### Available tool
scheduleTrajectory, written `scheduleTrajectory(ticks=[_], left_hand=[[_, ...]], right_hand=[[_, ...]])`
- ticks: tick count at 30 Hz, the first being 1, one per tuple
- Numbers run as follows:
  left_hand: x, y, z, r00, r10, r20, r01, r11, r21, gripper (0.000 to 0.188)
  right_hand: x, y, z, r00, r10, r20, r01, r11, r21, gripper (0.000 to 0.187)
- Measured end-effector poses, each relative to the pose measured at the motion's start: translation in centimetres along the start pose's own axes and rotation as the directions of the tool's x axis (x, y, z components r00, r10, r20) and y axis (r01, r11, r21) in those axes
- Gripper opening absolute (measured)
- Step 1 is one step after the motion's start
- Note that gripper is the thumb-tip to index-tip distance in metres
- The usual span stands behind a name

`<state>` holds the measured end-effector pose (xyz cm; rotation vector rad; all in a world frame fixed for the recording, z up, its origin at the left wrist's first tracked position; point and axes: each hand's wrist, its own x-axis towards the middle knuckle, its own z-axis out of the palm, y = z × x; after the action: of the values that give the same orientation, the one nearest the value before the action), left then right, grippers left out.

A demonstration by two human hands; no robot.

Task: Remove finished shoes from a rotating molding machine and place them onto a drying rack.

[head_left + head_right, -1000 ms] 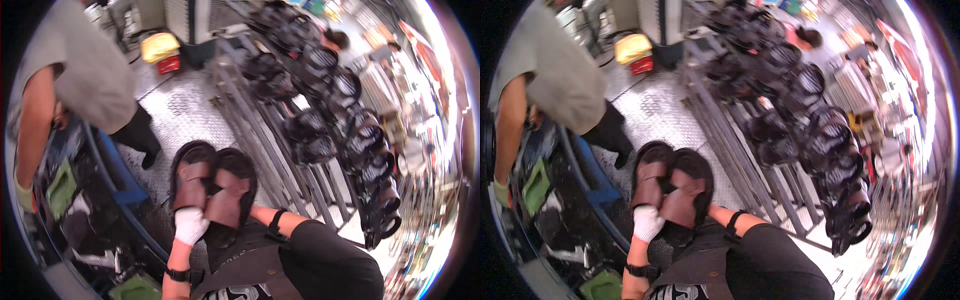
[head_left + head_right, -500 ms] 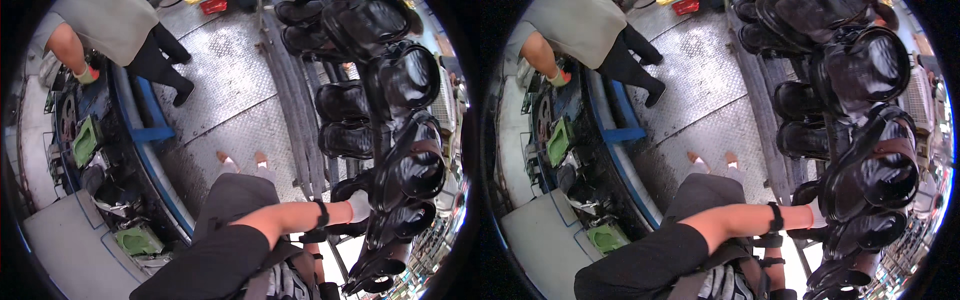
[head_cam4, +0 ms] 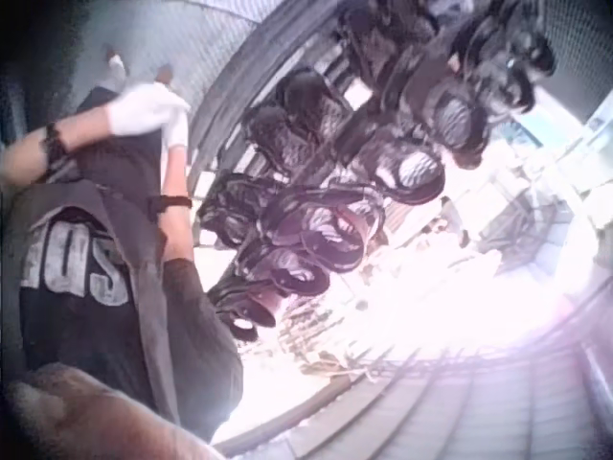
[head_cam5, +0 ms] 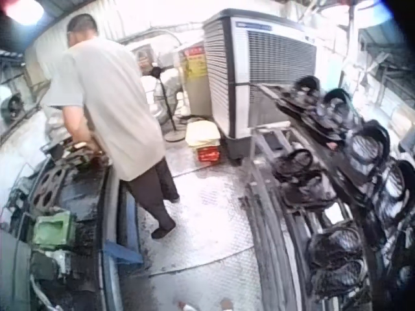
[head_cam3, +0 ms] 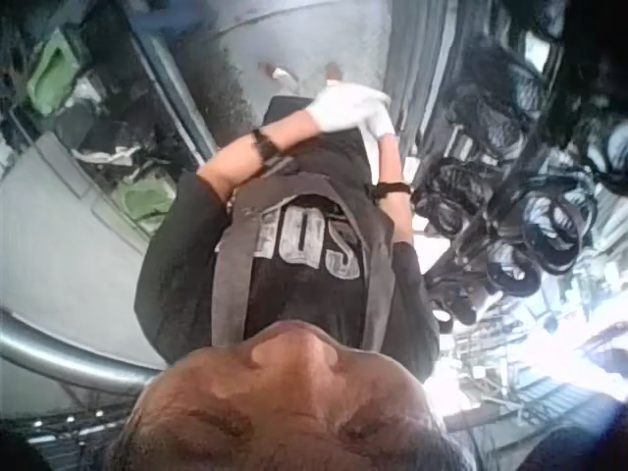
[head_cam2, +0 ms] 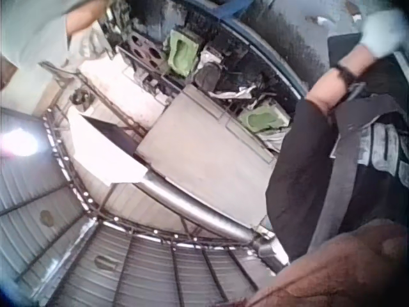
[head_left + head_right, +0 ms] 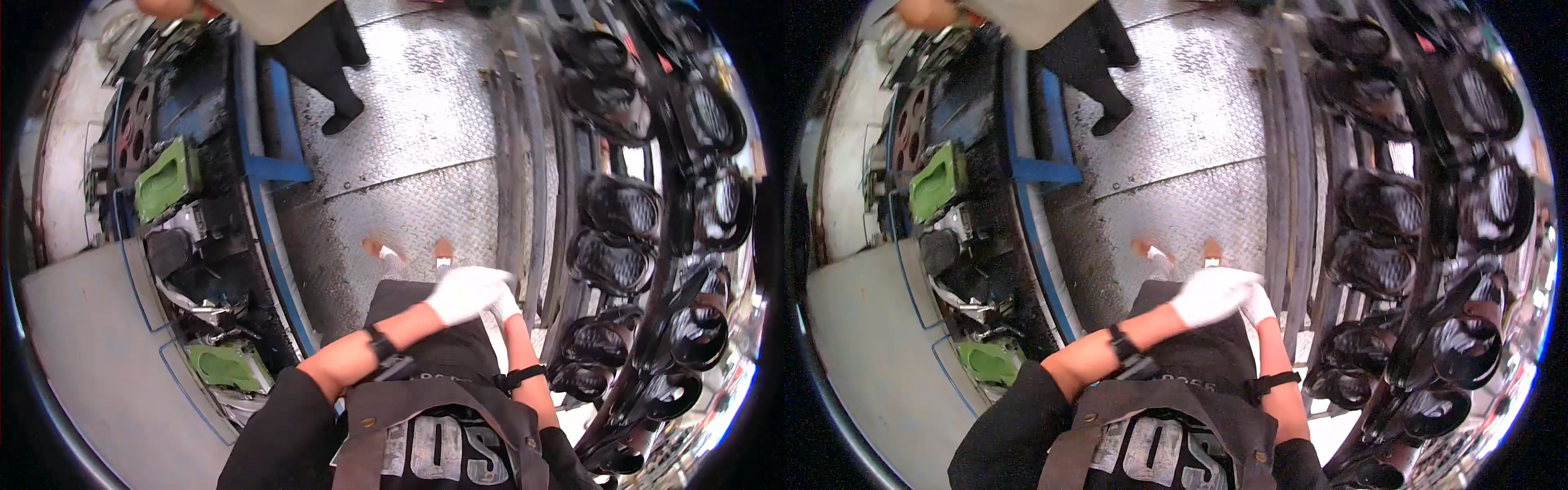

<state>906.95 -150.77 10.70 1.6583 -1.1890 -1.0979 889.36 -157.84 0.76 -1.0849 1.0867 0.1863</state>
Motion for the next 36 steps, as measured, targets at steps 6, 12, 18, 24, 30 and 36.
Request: scheduleTrajectory(ticks=[6,12,18,24,30,36], left_hand=[[-15.2,-12.7,-18.0,0.682,-0.311,-0.662,0.593,0.764,0.253,0.024],[-24.4,-14.6,-24.8,0.306,-0.114,-0.945,0.736,0.658,0.159,0.023],[-26.9,-18.8,-28.9,0.027,-0.308,-0.951,0.669,0.712,-0.212,0.028],[-29.4,-29.2,-32.6,-0.778,-0.470,-0.417,0.069,0.595,-0.801,0.060],[-33.4,-41.5,-34.4,-0.860,-0.486,-0.155,-0.247,0.662,-0.708,0.053],[-33.9,-43.1,-33.8,-0.805,-0.592,-0.033,-0.542,0.757,-0.365,0.037]], right_hand=[[10.8,-9.2,7.6,0.993,-0.027,0.118,0.070,0.924,-0.375,0.051],[18.1,-18.1,20.6,0.932,-0.012,0.363,0.213,0.827,-0.520,0.045],[19.0,-25.3,37.3,0.768,-0.076,0.636,0.466,0.748,-0.473,0.041],[14.4,-29.9,53.2,0.483,-0.150,0.862,0.730,0.613,-0.302,0.040],[12.6,-32.4,64.3,0.063,-0.162,0.985,0.993,0.112,-0.045,0.039],[13.7,-28.8,70.2,-0.266,0.000,0.964,0.948,-0.184,0.261,0.062]])
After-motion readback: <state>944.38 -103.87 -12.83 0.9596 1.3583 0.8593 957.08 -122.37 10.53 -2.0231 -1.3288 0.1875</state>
